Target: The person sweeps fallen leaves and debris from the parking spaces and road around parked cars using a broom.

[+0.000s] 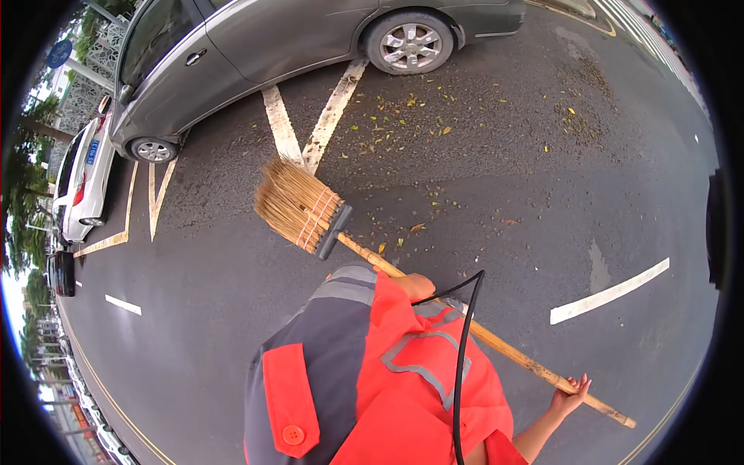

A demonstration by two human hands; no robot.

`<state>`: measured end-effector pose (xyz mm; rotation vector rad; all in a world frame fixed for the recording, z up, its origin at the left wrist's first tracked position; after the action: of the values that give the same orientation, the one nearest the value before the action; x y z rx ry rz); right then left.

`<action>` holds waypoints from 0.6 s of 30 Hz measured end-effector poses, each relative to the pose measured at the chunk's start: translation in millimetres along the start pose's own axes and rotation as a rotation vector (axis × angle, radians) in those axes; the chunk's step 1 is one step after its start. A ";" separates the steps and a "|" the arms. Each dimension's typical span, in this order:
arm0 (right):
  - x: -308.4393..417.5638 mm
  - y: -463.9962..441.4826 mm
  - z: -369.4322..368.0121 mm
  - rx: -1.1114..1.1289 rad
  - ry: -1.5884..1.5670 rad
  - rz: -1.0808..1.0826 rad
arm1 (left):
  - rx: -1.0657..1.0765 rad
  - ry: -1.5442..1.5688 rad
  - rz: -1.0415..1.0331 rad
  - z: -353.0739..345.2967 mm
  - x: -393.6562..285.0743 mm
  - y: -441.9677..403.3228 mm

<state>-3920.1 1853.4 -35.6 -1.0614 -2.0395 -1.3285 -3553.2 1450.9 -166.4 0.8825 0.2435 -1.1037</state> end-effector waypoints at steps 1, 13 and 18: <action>-22.0 2.8 -19.8 0.038 0.020 -0.021 | -0.009 0.024 0.042 -10.0 15.5 23.6; -168.4 165.2 -166.6 0.620 -0.025 -0.237 | -0.107 0.031 0.428 -105.3 159.4 204.6; -116.3 278.7 -113.0 0.680 0.065 0.015 | -0.181 0.165 0.323 -155.6 120.0 183.1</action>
<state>-3628.0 1773.7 75.2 -0.7020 -2.1760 -0.5598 -3304.0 1512.2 -245.5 0.8178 0.3199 -0.6985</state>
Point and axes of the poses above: each hand's wrist, its own y-axis away from the middle knuckle, its own z-axis out of the back of the hand, x = y × z, the point moved 3 cm from there along -y, towards the middle knuckle, and after that the axes turned 10 degrees about -z, right-handed, at the moved point
